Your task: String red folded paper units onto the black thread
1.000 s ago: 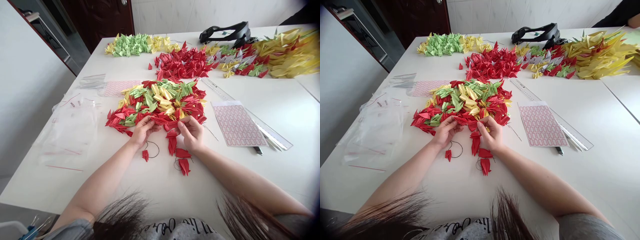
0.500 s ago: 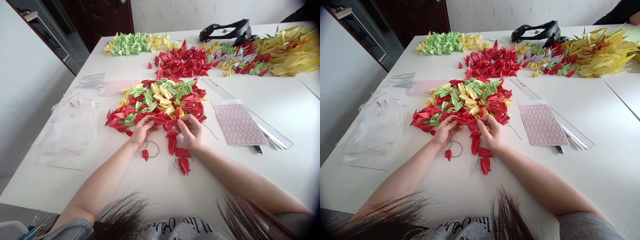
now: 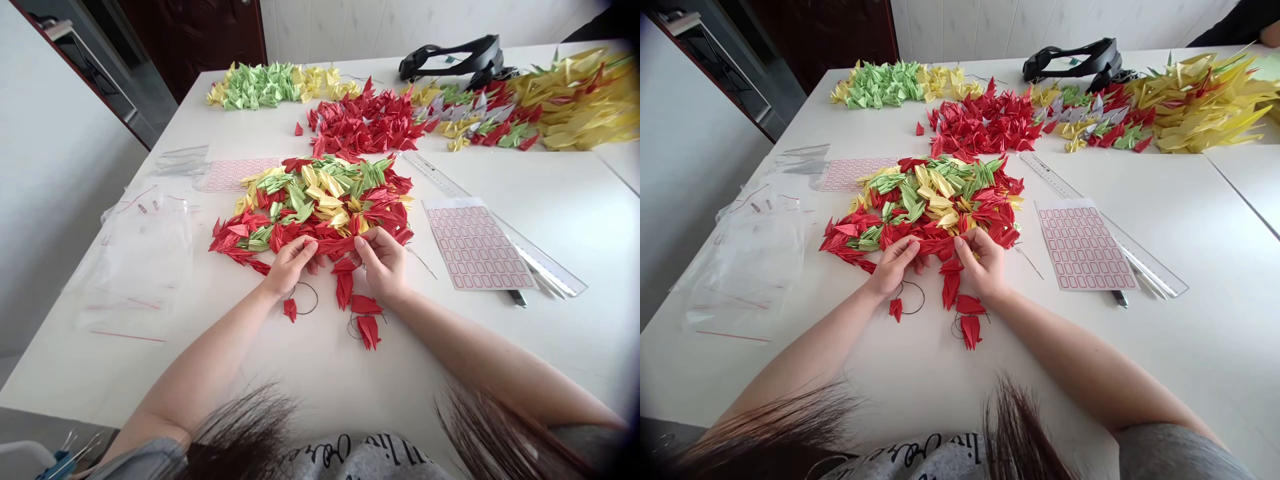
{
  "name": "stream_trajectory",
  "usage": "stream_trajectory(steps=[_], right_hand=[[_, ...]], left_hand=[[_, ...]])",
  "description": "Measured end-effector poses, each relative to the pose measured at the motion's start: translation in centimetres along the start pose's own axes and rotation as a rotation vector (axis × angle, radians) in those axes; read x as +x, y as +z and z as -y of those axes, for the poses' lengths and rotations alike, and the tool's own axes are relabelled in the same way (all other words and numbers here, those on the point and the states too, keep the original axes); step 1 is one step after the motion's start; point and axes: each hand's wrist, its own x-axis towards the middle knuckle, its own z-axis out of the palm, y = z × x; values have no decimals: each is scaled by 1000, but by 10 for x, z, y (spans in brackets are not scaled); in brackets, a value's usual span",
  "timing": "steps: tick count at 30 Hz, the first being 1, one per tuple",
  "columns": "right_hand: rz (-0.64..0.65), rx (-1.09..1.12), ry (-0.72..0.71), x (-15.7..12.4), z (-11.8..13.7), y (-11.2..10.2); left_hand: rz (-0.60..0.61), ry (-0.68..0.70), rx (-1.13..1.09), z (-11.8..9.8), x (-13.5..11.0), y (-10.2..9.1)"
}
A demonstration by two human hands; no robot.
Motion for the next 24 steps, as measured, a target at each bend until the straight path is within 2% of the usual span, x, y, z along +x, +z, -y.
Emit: stream_trajectory(steps=[6,14,24], right_hand=[[96,-150,33,0,10,-1],[97,-93,89,2,14,0],[53,-166,100,0,16,2]], left_hand=[[-38,-26,-69,2,1,-2],[-56,-71,-87,2,1,-3],[-35,-68,-45,0,1,-3]])
